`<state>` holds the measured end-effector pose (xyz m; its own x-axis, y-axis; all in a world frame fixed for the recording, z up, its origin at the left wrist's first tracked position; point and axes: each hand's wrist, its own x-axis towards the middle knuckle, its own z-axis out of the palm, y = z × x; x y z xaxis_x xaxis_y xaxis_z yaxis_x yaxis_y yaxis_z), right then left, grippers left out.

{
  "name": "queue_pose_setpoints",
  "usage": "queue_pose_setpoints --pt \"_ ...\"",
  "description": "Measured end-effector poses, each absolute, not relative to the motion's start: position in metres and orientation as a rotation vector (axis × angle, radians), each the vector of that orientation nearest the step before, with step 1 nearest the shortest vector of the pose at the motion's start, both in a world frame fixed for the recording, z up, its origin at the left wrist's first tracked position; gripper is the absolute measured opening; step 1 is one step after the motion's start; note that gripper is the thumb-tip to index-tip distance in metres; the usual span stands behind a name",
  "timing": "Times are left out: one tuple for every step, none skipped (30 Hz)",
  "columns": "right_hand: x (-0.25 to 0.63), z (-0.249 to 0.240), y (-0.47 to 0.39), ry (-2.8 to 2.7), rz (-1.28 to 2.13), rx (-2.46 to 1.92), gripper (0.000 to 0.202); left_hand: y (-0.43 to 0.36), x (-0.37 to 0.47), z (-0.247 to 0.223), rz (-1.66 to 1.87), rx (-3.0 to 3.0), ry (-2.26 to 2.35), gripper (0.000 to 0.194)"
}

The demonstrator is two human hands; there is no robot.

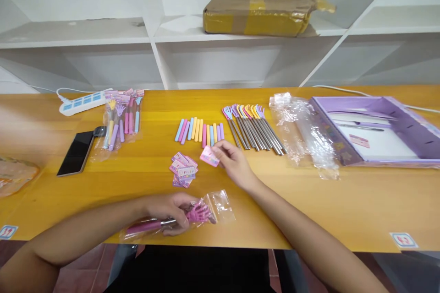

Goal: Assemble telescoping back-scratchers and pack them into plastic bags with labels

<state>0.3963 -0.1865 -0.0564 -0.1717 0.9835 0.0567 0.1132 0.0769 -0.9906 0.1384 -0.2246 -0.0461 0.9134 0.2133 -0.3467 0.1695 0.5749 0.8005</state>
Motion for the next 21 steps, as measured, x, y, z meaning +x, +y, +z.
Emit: queue_pose_setpoints --pt "0.389 -0.060 -0.187 -1.507 1.282 -1.152 0.040 -0.223 0.138 -0.046 -0.001 0.944 0.403 0.034" --pt "0.384 -0.064 -0.186 -1.578 1.303 -1.134 0.039 -0.221 0.137 -0.046 -0.046 0.917 0.362 0.036" --pt "0.380 -0.066 -0.186 -1.651 1.267 -1.120 0.037 -0.219 0.137 -0.047 -0.086 0.893 0.324 0.040" --pt "0.379 -0.067 -0.186 -1.715 1.181 -1.118 0.035 -0.217 0.136 -0.048 -0.076 0.884 0.313 0.042" --pt "0.381 -0.067 -0.185 -1.764 1.074 -1.131 0.032 -0.216 0.136 -0.050 -0.069 0.877 0.302 0.043" --pt "0.385 -0.065 -0.185 -1.806 0.993 -1.144 0.028 -0.214 0.136 -0.052 -0.054 0.864 0.289 0.042" --pt "0.392 -0.061 -0.185 -1.846 0.977 -1.147 0.025 -0.214 0.136 -0.054 -0.026 0.845 0.281 0.040" --pt "0.399 -0.058 -0.186 -1.901 1.058 -1.127 0.023 -0.214 0.136 -0.056 0.015 0.825 0.282 0.039" --pt "0.406 -0.054 -0.188 -1.964 1.216 -1.079 0.024 -0.213 0.136 -0.058 0.070 0.805 0.292 0.039" --pt "0.412 -0.051 -0.190 -2.018 1.404 -1.005 0.031 -0.214 0.137 -0.060 0.128 0.790 0.310 0.040" --pt "0.416 -0.048 -0.193 -2.051 1.577 -0.918 0.042 -0.213 0.138 -0.061 0.186 0.780 0.335 0.042" --pt "0.417 -0.047 -0.196 -2.050 1.702 -0.843 0.051 -0.213 0.138 -0.063 0.231 0.778 0.362 0.043" --pt "0.415 -0.046 -0.199 -2.018 1.773 -0.796 0.053 -0.213 0.139 -0.064 0.265 0.782 0.388 0.044" --pt "0.411 -0.046 -0.202 -1.970 1.800 -0.773 0.049 -0.212 0.139 -0.064 0.285 0.792 0.412 0.043" --pt "0.407 -0.047 -0.204 -1.919 1.803 -0.762 0.044 -0.211 0.139 -0.065 0.289 0.803 0.432 0.042" --pt "0.402 -0.048 -0.206 -1.870 1.804 -0.763 0.042 -0.211 0.139 -0.066 0.281 0.810 0.447 0.043" --pt "0.398 -0.049 -0.207 -1.829 1.800 -0.778 0.045 -0.210 0.139 -0.067 0.269 0.808 0.455 0.045" --pt "0.395 -0.050 -0.208 -1.794 1.790 -0.803 0.050 -0.210 0.140 -0.068 0.253 0.795 0.454 0.047" --pt "0.394 -0.051 -0.208 -1.757 1.772 -0.837 0.054 -0.210 0.140 -0.069 0.240 0.774 0.447 0.049" --pt "0.393 -0.051 -0.208 -1.710 1.747 -0.878 0.057 -0.210 0.141 -0.070 0.232 0.751 0.438 0.050" --pt "0.394 -0.051 -0.207 -1.657 1.726 -0.922 0.059 -0.211 0.141 -0.072 0.230 0.733 0.432 0.050"
